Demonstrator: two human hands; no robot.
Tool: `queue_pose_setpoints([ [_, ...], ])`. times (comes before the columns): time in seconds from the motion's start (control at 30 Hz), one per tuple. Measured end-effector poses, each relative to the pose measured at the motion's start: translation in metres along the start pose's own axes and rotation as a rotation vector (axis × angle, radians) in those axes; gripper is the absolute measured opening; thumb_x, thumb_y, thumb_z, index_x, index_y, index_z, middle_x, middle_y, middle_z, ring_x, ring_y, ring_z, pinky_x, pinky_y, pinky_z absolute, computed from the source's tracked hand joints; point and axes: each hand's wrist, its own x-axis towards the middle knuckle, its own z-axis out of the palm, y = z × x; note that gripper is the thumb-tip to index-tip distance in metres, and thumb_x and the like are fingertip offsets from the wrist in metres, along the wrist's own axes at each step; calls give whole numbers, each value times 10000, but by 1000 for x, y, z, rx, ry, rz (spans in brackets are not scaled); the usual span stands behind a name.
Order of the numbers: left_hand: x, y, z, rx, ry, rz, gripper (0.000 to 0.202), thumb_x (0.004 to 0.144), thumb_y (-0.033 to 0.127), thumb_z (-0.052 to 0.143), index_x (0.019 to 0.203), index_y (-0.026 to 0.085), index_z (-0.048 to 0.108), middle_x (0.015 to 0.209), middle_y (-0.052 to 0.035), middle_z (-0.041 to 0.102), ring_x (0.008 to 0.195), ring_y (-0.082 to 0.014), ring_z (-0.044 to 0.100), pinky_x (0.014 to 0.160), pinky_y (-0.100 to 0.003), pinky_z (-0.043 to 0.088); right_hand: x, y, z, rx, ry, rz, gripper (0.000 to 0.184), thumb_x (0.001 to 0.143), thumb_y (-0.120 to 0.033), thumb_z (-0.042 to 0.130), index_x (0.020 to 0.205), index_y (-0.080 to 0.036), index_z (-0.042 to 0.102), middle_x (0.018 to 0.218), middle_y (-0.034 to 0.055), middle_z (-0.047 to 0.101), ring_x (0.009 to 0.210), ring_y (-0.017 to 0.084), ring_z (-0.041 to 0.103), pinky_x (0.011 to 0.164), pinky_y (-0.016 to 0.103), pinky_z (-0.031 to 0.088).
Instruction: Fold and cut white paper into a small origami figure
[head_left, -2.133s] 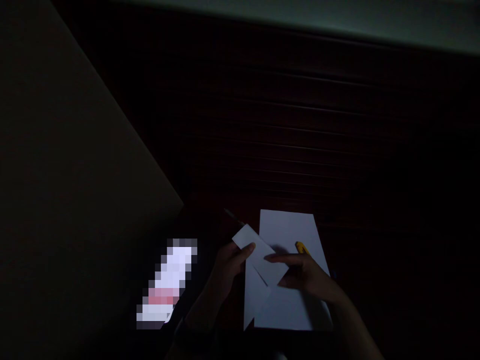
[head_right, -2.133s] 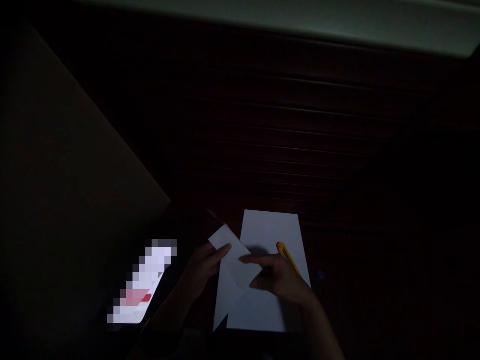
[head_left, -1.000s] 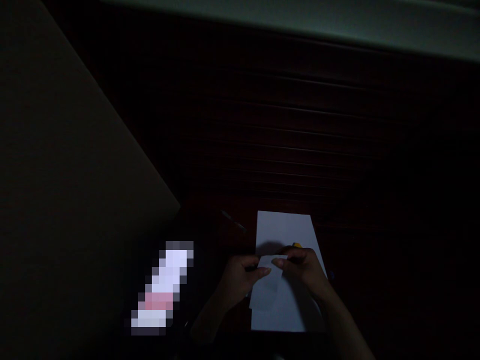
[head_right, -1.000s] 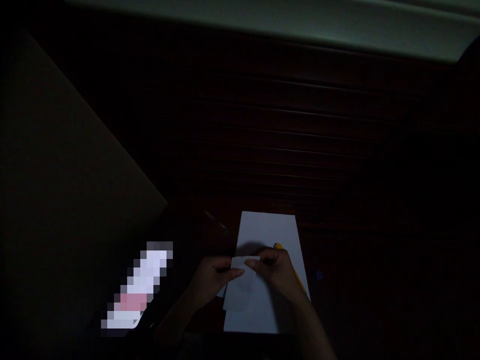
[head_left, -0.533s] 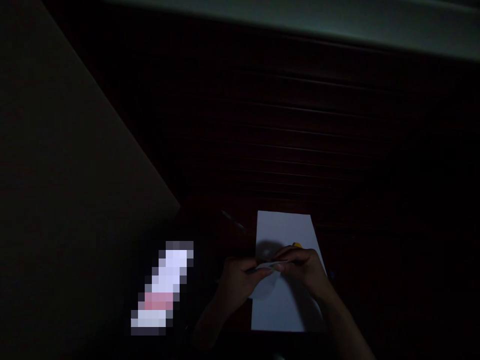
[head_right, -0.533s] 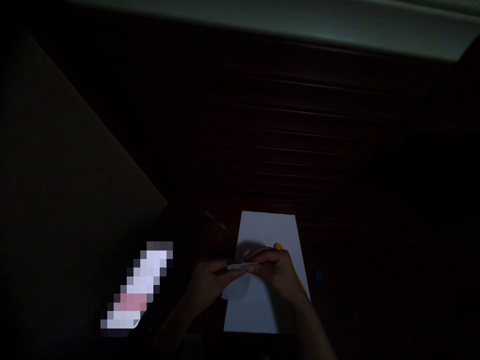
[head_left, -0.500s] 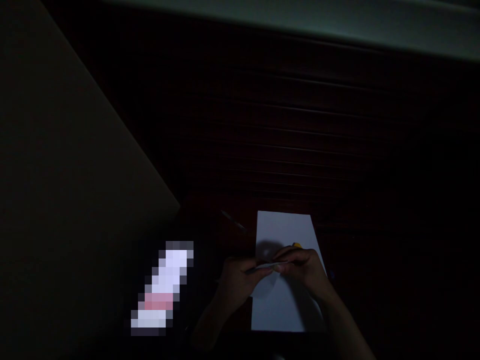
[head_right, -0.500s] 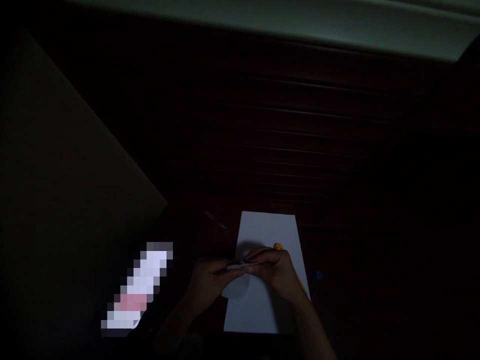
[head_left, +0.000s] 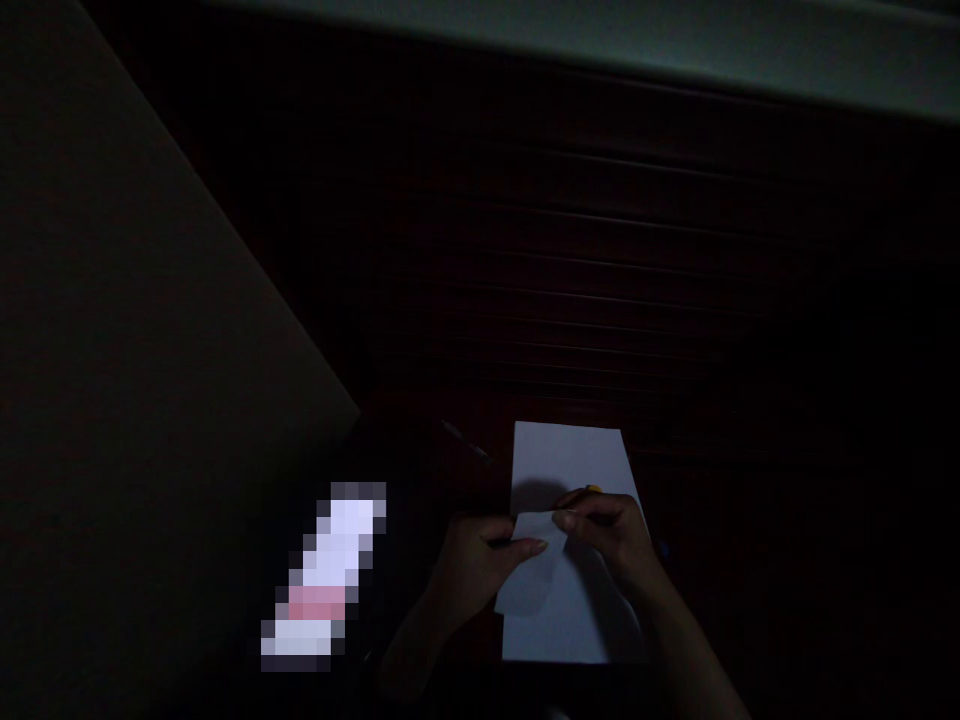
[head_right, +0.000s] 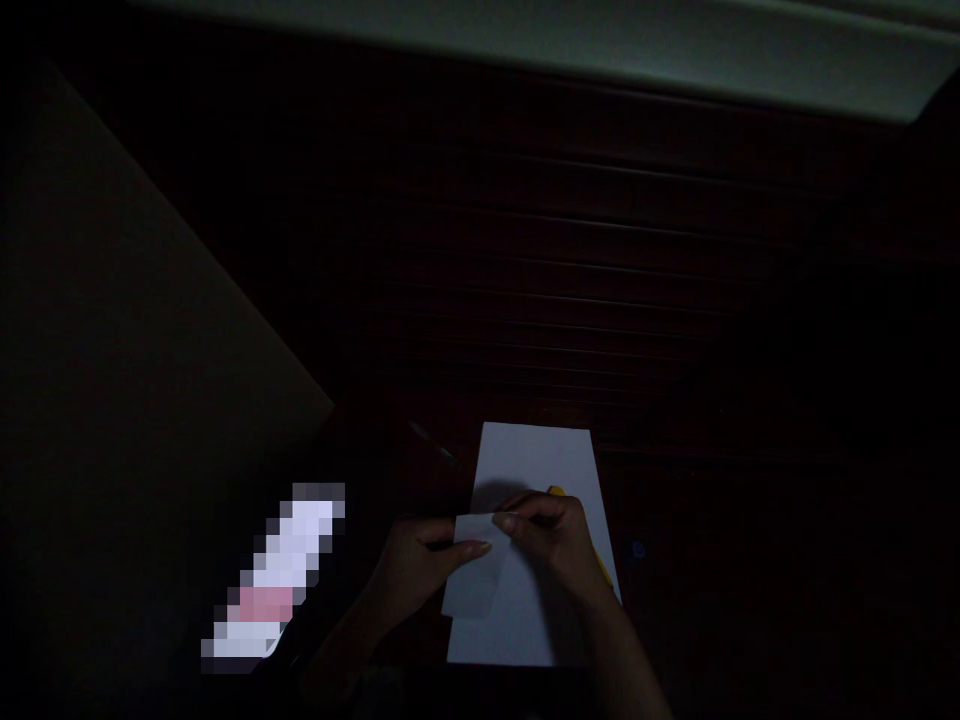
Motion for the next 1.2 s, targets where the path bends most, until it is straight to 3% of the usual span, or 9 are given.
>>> queue_pose_setpoints([
  [0.1, 1, 2, 0, -80, -64, -5, 330, 681, 400, 654, 850, 121, 705, 768, -50, 703, 689, -212, 620, 551, -238, 441, 0, 2, 3, -7, 49, 21, 91, 687, -254, 701, 633, -185, 675, 783, 34, 659, 743, 177, 578, 674, 287, 433],
  [0.23, 5, 0, -1, -90, -62, -28, 331, 665, 414, 659, 769, 103, 706, 743, -65, 703, 681, -218, 618, 556, -251, 453, 1, 10, 3, -76, 120, 98, 156, 715, -293, 671, 631, -162, 663, 677, 11, 615, 648, 142, 528, 608, 254, 395],
  [0.43, 10, -8, -5, -189, -96, -71, 344, 679, 400, 655, 816, 87, 697, 787, -94, 708, 712, -231, 630, 597, -283, 473, 4, 21, 2, -113, 45, 225, 271, 743, -383, 620, 645, -135, 668, 575, -11, 549, 537, 103, 448, 527, 228, 333],
  [0.7, 10, 2, -10, -273, -175, -145, 384, 673, 403, 663, 860, 68, 692, 836, -113, 708, 766, -256, 640, 660, -321, 488, 4, 23, 6, -121, 124, 238, 335, 668, -454, 664, 554, -140, 628, 497, -33, 516, 464, 89, 408, 461, 217, 299],
  [0.9, 10, 6, -12, -294, -211, -136, 370, 677, 369, 673, 900, 75, 683, 895, -120, 703, 826, -258, 637, 713, -323, 484, 5, 19, 4, -135, 63, 243, 329, 683, -457, 652, 675, -129, 680, 569, -5, 567, 521, 111, 457, 509, 231, 343],
  [1.2, 10, 3, -11, -303, -228, -155, 367, 664, 348, 686, 911, 76, 682, 880, -109, 705, 809, -251, 644, 718, -328, 486, 5, 21, 5, -194, 113, 165, 322, 725, -419, 622, 597, -125, 648, 511, -23, 497, 497, 96, 396, 474, 222, 296],
])
